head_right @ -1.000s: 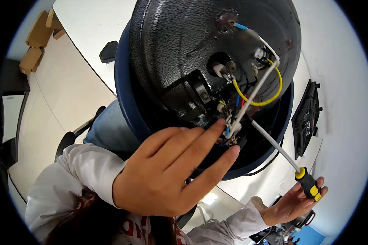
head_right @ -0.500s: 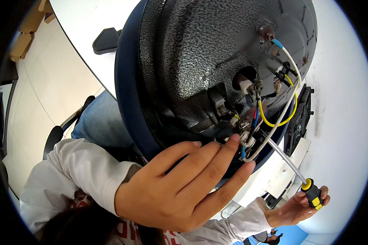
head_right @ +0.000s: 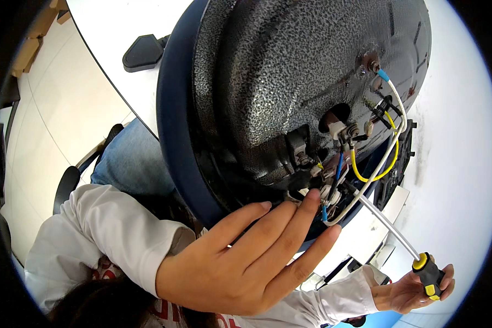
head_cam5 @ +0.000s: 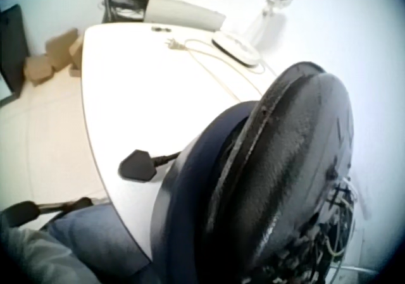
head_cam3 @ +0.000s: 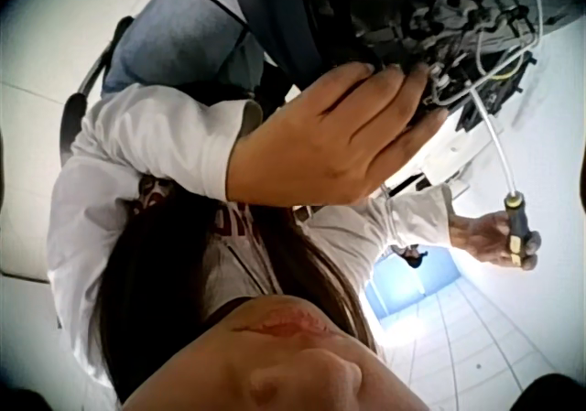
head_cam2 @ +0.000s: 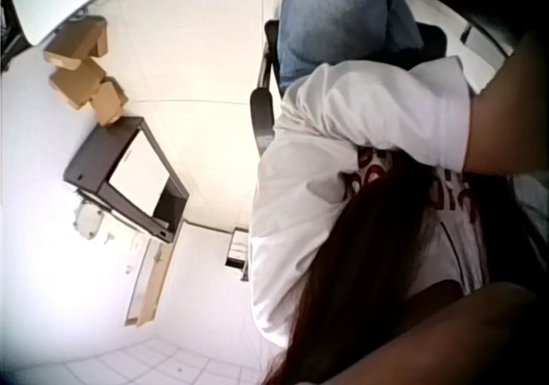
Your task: The person disassembles a circular electronic device using a screwdriver, removes the top cover, and manipulates internal wires and components. The person continues to adjust connections and parts inside the device throughout the clip.
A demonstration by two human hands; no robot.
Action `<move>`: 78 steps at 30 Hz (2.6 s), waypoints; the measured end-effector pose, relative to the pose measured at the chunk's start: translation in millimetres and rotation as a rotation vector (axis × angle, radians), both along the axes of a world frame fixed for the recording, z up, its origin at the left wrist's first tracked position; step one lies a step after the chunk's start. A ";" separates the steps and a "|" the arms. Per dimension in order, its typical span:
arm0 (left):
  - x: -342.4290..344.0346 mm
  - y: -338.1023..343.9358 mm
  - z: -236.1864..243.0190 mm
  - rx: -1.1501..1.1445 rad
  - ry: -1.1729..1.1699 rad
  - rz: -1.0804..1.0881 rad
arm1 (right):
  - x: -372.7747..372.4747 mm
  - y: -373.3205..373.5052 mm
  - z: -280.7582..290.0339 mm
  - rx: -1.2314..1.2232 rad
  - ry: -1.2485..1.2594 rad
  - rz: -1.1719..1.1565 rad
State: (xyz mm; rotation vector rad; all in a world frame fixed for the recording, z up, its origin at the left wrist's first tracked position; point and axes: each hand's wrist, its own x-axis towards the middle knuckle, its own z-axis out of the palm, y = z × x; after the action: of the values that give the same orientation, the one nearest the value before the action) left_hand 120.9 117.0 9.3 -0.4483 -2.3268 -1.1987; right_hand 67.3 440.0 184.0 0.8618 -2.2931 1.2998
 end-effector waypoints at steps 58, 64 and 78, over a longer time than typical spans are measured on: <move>-4.6 -22.1 24.6 -0.120 -0.157 -0.242 | 8.3 -18.0 -139.3 -0.886 -0.341 0.105; -21.7 -53.6 36.8 -0.153 -0.160 -0.236 | 44.7 -35.8 -144.6 -0.705 -0.130 -0.193; -122.9 -60.4 72.0 -0.640 0.325 -0.425 | 63.3 -74.2 -93.1 -0.334 -0.039 0.051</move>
State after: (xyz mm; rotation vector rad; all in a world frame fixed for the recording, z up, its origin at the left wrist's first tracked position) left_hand -2.0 56.6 81.3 -1.3028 -2.3370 -0.4450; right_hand 130.6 365.8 90.9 0.7881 -2.0097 1.6730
